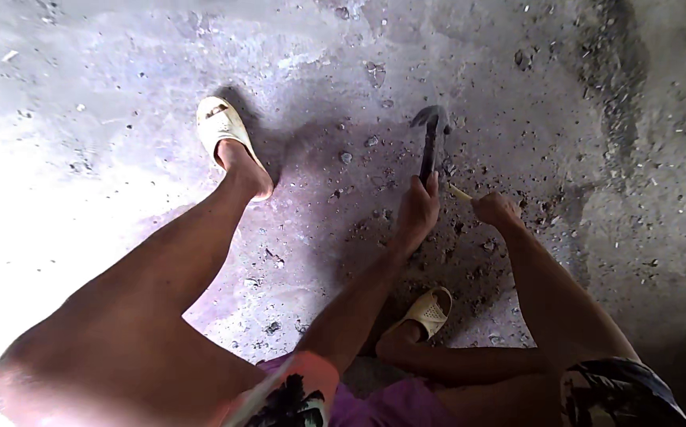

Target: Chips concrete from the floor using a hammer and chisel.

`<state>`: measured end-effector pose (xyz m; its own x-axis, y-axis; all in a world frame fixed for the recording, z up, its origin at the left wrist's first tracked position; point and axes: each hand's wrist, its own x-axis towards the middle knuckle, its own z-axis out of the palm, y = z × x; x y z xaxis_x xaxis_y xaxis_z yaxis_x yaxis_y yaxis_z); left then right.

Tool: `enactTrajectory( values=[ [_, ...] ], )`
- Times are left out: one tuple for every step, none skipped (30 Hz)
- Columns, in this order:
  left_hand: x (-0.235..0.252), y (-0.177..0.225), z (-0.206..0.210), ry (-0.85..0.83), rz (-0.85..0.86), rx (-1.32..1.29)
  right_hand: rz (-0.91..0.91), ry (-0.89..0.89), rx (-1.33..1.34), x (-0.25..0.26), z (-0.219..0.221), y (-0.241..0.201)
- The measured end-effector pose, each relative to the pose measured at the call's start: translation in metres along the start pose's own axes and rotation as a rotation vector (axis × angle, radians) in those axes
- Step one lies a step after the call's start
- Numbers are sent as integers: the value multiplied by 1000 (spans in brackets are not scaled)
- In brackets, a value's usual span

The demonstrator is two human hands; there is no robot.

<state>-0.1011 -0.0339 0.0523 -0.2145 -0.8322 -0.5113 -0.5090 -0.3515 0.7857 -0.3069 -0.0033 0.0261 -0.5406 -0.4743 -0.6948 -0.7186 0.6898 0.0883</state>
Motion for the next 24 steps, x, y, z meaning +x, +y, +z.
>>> enactTrajectory(
  values=[
    [-3,-6,9,36,35,-16,4,1,-3,2,-2,0],
    [-1,-17,20,22,52,-9,10,2,-13,4,-4,0],
    [4,-29,27,-72,23,31,14,5,-19,4,-4,-1],
    [10,-37,27,-200,-30,85,15,8,-22,3,-2,-1],
    [19,-39,26,-254,-61,112,13,13,-22,2,-1,-2],
    [24,-36,22,-245,-75,101,12,17,-29,0,-2,-2],
    [23,-29,16,-195,-75,78,11,22,-34,1,-3,-2],
    [17,-23,10,-128,-58,54,10,26,-38,2,-1,-2],
    [8,-18,6,-67,-26,27,13,26,-38,3,1,0],
    [-1,-15,6,-18,19,4,17,23,-32,4,1,1],
    [-7,-17,11,13,62,-8,20,17,-25,4,0,2],
    [-10,-24,20,13,89,-5,21,9,-21,4,-1,2],
    [-7,-34,30,-22,90,29,18,7,-20,4,-1,2],
    [2,-40,36,-109,34,77,13,19,-15,4,-1,1],
    [12,-39,37,-199,-50,100,12,25,-5,2,-1,0],
    [22,-33,35,-221,-106,86,14,31,-3,1,-2,0],
    [27,-26,29,-198,-139,65,15,31,-4,0,-2,2],
    [26,-21,21,-153,-145,58,14,27,-6,-1,0,3],
    [23,-19,10,-107,-104,77,9,25,-1,1,2,3],
    [18,-17,-1,-81,-44,99,4,21,5,3,1,3],
    [8,-18,-8,-79,21,121,0,11,8,5,1,5],
    [-3,-19,-12,-96,85,152,-3,5,7,6,0,6],
    [-13,-24,-11,-112,145,183,-4,-1,1,6,-1,6],
    [-20,-33,-5,-111,206,217,0,-5,2,6,-3,5]
  ],
)
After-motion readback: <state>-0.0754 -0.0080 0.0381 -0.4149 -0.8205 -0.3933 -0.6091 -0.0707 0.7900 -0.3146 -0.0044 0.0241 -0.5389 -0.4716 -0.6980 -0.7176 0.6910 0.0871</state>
